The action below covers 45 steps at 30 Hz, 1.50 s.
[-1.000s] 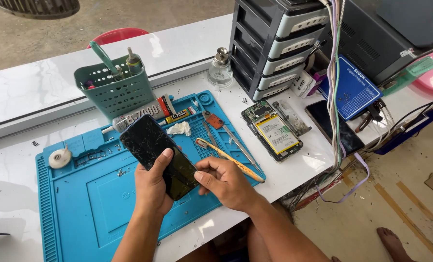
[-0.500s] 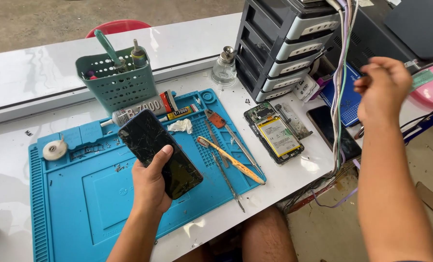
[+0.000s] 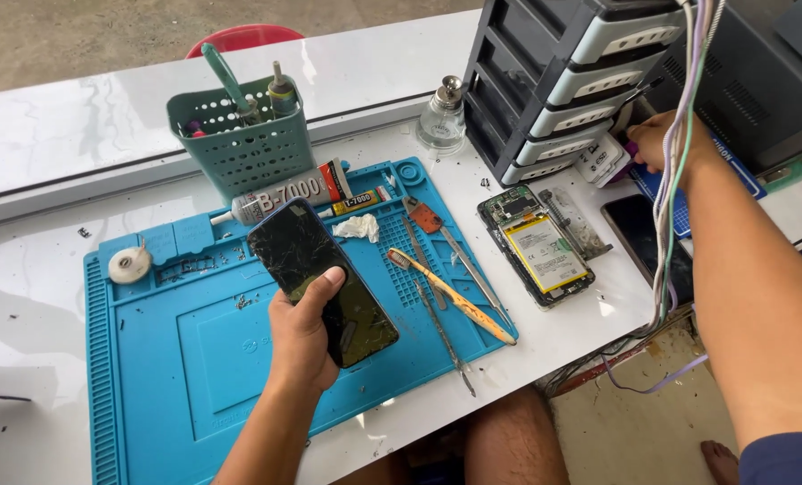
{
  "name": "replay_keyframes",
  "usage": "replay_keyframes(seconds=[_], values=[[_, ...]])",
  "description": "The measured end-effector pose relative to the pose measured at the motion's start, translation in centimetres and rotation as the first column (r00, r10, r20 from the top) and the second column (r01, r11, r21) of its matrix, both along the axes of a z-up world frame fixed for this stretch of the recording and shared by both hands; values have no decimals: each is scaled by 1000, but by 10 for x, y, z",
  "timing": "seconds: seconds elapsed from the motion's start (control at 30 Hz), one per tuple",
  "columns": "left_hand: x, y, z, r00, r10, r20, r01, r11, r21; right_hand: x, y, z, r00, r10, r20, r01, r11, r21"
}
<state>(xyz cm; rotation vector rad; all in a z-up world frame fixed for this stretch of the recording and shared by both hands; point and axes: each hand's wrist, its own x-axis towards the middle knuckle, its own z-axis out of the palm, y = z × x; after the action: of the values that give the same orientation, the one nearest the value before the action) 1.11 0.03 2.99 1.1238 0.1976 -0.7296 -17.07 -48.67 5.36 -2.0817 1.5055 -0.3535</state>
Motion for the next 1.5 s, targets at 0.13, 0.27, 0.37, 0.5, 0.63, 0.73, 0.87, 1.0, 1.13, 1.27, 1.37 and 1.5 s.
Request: replay_keyframes(seconds=[0.13,0.27,0.37,0.5,0.63,0.73,0.87,1.0,1.13,1.27,1.37,1.5], values=[[-1,2,-4,1000,5,17,-6,1000,19,-1,-50,-24,891,226,-393,-301,943,-141],[0,2,-4,1000,-4,17,4,1000,16,-13,-41,-38,991,131,-6,-129,966,-224],[1,-1,4,1000,-25,-12,26,999,40,-30,-56,-34,968,-133,212,137,991,-6],[1,-1,5,1000,-11,-5,11,999,51,-31,-71,-32,901,-111,419,-42,940,339],[-1,-1,6,1000,-19,-10,19,998,56,-14,21,33,967,-229,111,214,968,129],[-3,-1,7,999,5,-49,-2,997,71,-39,-22,0,984,-135,116,117,982,151],[-3,0,8,1000,-1,-26,2,999,40,-43,-31,-14,970,-222,99,205,966,156],[-4,0,11,1000,-18,-18,19,998,54,-40,-11,-14,968,-217,124,201,971,130],[-4,0,3,999,-33,0,32,998,50,-38,-1,-15,988,-132,78,137,988,-69],[-6,0,10,999,-38,10,37,998,45,-31,1,-2,971,-163,-175,134,977,-166],[-7,5,13,998,-36,47,37,999,-7,-28,4,-1,926,-121,-356,14,957,-290],[-4,11,10,997,-71,39,73,997,-41,-13,39,19,891,-226,-393,120,954,-276]])
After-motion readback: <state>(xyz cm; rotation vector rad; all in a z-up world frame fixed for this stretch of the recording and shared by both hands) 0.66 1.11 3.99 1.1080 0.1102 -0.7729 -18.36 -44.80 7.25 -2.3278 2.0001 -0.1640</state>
